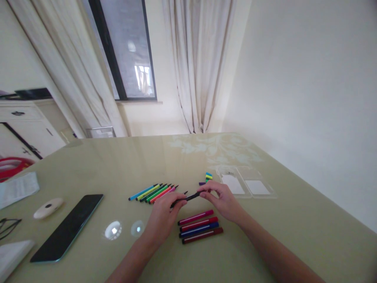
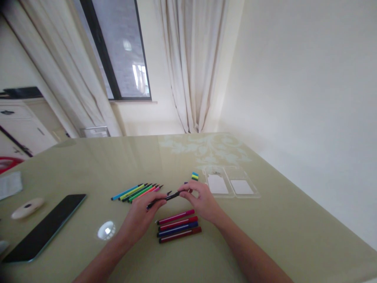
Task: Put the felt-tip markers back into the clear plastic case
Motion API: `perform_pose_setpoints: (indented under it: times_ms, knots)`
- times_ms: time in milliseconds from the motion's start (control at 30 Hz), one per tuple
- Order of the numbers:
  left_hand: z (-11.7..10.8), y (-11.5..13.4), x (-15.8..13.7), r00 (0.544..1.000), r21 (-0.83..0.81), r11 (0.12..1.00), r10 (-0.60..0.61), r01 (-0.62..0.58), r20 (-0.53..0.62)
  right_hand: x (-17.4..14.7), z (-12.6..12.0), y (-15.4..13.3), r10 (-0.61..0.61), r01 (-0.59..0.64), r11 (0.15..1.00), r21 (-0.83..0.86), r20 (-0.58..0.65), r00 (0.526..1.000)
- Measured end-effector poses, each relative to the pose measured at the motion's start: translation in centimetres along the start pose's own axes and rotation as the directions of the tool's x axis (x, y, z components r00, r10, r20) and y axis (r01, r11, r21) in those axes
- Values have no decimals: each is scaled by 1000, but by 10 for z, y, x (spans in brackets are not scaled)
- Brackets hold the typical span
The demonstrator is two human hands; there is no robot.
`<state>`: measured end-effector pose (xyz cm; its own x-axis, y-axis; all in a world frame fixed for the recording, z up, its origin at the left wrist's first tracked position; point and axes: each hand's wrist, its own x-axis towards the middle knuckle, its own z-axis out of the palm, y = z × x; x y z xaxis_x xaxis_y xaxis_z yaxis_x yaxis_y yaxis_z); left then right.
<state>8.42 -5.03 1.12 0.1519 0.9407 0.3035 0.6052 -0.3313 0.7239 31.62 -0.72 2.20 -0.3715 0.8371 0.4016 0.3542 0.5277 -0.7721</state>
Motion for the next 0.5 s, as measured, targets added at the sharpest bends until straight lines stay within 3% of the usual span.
perform_pose_setpoints:
  times_ms: [333, 433, 500]
  knots:
    - [4, 2, -2, 998, 9, 1000, -5, 5, 65, 4, -6, 0, 29, -29, 1000, 3, 23, 999]
    - [6, 5, -5, 989, 51, 998, 32, -39, 141, 7, -9, 15, 39, -54, 988, -142, -109, 993]
    - [9, 8, -7, 978, 75, 994, 59, -75, 200, 7, -7, 27, -7, -42, 933, -358, -135, 991]
